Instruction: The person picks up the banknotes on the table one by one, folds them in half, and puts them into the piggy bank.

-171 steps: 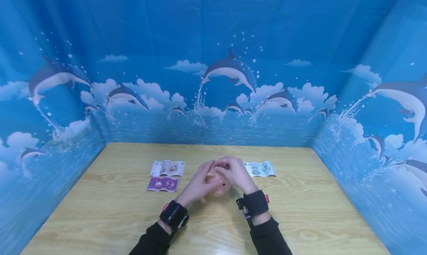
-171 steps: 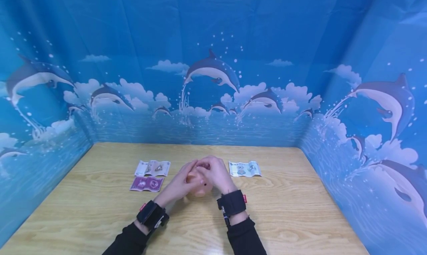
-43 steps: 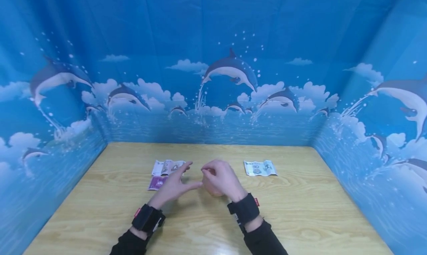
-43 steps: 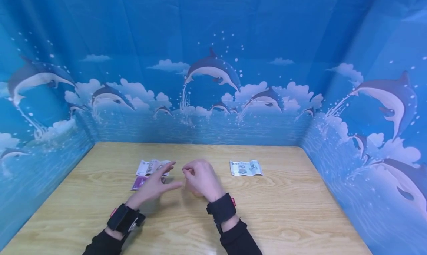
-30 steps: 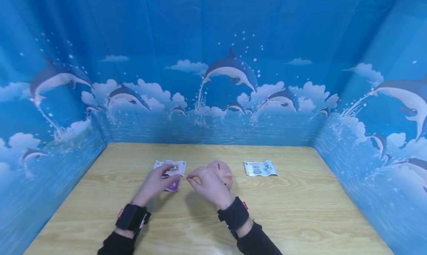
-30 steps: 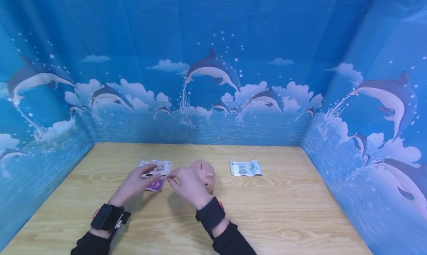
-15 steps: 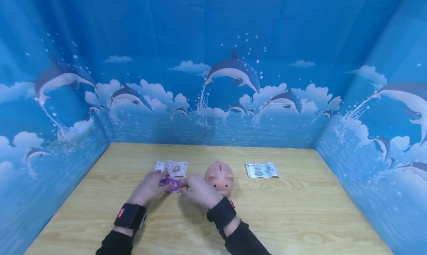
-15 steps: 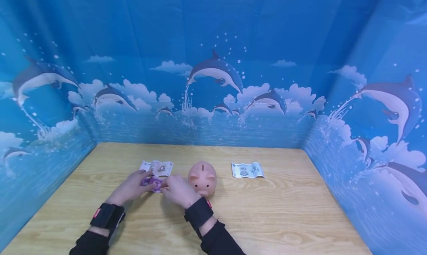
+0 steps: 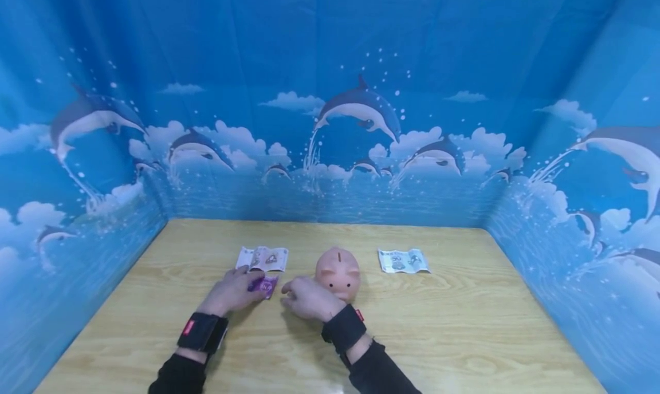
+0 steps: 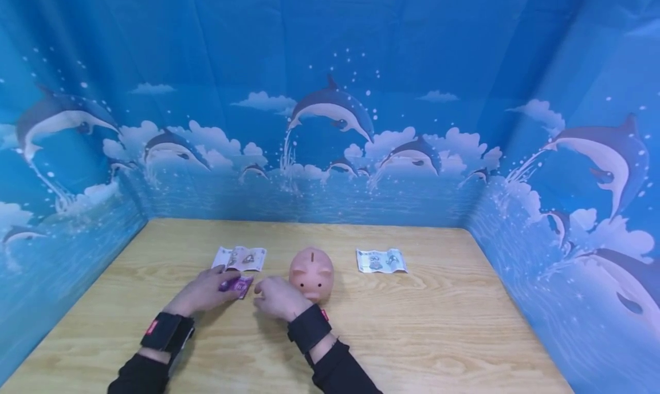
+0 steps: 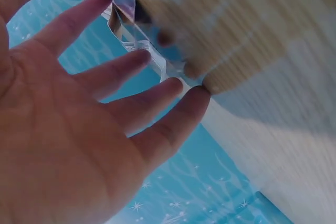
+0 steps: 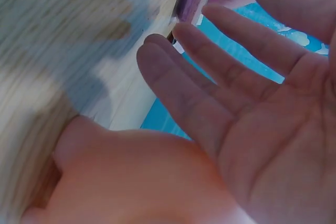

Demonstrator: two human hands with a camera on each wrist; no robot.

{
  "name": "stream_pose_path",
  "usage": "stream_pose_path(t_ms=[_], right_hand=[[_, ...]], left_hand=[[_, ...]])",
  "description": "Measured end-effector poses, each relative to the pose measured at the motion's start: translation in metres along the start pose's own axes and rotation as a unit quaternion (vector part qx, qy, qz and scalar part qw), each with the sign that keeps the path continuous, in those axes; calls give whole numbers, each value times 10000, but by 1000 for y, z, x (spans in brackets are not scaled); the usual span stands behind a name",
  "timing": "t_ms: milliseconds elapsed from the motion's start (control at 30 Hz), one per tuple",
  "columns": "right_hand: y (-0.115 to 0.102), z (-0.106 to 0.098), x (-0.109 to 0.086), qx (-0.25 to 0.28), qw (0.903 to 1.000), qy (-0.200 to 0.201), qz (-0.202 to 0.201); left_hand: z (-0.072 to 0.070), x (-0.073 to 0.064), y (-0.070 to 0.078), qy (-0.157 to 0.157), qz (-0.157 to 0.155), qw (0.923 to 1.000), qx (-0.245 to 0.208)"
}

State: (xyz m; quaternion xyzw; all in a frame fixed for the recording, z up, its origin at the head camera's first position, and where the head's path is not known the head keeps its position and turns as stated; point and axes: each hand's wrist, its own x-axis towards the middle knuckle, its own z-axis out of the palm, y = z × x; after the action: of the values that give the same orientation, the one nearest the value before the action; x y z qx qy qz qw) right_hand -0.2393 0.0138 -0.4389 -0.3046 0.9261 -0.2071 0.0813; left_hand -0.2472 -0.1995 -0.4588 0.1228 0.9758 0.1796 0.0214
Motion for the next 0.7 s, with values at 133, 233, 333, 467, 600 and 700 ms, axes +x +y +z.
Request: stream_pose_path(t_ms=[133, 233, 333, 467, 600, 700], right_hand=[[1, 0, -1, 83, 9999, -89, 48], [1, 1, -1, 216, 9995, -223, 80], [0, 2, -1, 346, 9988, -353, 35], [-1, 3, -1, 425, 9978, -513, -43], [-1, 3, 0, 309, 9973, -640, -159], [-2, 3, 0, 132, 9970, -737, -220]], left_hand=[[-2, 0, 1, -22, 135, 9998, -144], [-4, -1, 0, -57, 109, 9990, -421], [-7, 0, -1, -63, -74, 9978, -657], [-8, 0, -1, -108, -371, 9966, -734], [-8, 0, 1, -141, -483, 9953, -831], [-7, 1, 2, -127, -527, 9941, -934]])
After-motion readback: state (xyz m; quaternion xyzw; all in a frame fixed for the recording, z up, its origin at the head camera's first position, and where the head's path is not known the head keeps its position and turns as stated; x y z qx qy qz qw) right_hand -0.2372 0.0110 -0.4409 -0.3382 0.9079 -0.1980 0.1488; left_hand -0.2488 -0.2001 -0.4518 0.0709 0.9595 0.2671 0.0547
